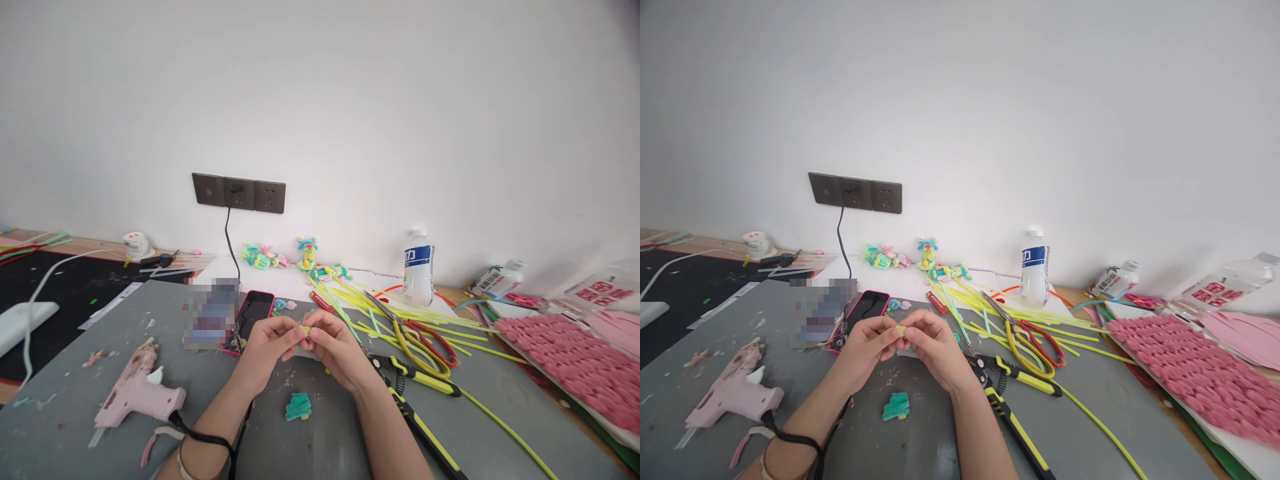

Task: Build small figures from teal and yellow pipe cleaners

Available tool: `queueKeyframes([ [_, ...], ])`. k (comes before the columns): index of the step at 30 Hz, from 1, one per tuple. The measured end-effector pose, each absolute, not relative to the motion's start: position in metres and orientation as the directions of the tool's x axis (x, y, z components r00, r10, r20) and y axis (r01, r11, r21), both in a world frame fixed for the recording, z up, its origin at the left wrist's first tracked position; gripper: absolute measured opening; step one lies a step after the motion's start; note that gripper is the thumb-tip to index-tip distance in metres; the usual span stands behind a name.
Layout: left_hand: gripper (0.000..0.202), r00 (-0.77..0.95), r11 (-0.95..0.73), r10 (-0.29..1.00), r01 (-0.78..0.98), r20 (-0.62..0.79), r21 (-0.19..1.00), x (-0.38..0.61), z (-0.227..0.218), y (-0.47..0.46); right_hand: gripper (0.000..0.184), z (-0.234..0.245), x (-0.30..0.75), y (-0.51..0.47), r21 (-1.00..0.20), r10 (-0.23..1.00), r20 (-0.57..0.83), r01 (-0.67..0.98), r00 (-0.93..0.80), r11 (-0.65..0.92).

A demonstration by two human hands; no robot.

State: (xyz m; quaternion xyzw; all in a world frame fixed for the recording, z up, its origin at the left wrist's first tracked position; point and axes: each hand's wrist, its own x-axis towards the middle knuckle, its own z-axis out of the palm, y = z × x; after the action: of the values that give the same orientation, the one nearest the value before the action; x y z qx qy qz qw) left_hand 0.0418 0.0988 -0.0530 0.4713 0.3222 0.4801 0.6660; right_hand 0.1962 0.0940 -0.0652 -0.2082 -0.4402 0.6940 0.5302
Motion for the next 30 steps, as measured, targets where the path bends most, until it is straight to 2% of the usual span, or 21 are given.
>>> queueKeyframes([
  [7, 0.043, 0.231, 0.112, 0.973, -0.362, -0.027, 0.925, 0.0432, -0.0518, 0.0987, 0.018, -0.0666, 0.1925, 0.0960, -0.840, 0.929, 0.216, -0.542, -0.300, 0.020],
  [14, 0.048, 0.253, 0.125, 0.967, -0.329, -0.041, 0.936, 0.0428, -0.0511, 0.0990, 0.017, -0.0693, 0.1909, 0.0974, -0.874, 0.935, 0.266, -0.467, -0.233, 0.132],
  [18, 0.044, 0.249, 0.092, 0.968, -0.326, -0.008, 0.941, 0.0428, -0.0512, 0.0983, 0.016, -0.0701, 0.1904, 0.0981, -0.885, 0.935, 0.292, -0.428, -0.200, 0.184],
  [22, 0.044, 0.291, 0.076, 0.956, -0.322, 0.022, 0.944, 0.0422, -0.0510, 0.0975, 0.015, -0.0679, 0.1901, 0.0983, -0.888, 0.923, 0.315, -0.412, -0.223, 0.204],
  [30, 0.046, 0.460, 0.056, 0.884, -0.286, 0.086, 0.956, 0.0356, -0.0584, 0.0969, 0.017, -0.0646, 0.1939, 0.0934, -0.884, 0.894, 0.292, -0.452, -0.339, 0.117],
])
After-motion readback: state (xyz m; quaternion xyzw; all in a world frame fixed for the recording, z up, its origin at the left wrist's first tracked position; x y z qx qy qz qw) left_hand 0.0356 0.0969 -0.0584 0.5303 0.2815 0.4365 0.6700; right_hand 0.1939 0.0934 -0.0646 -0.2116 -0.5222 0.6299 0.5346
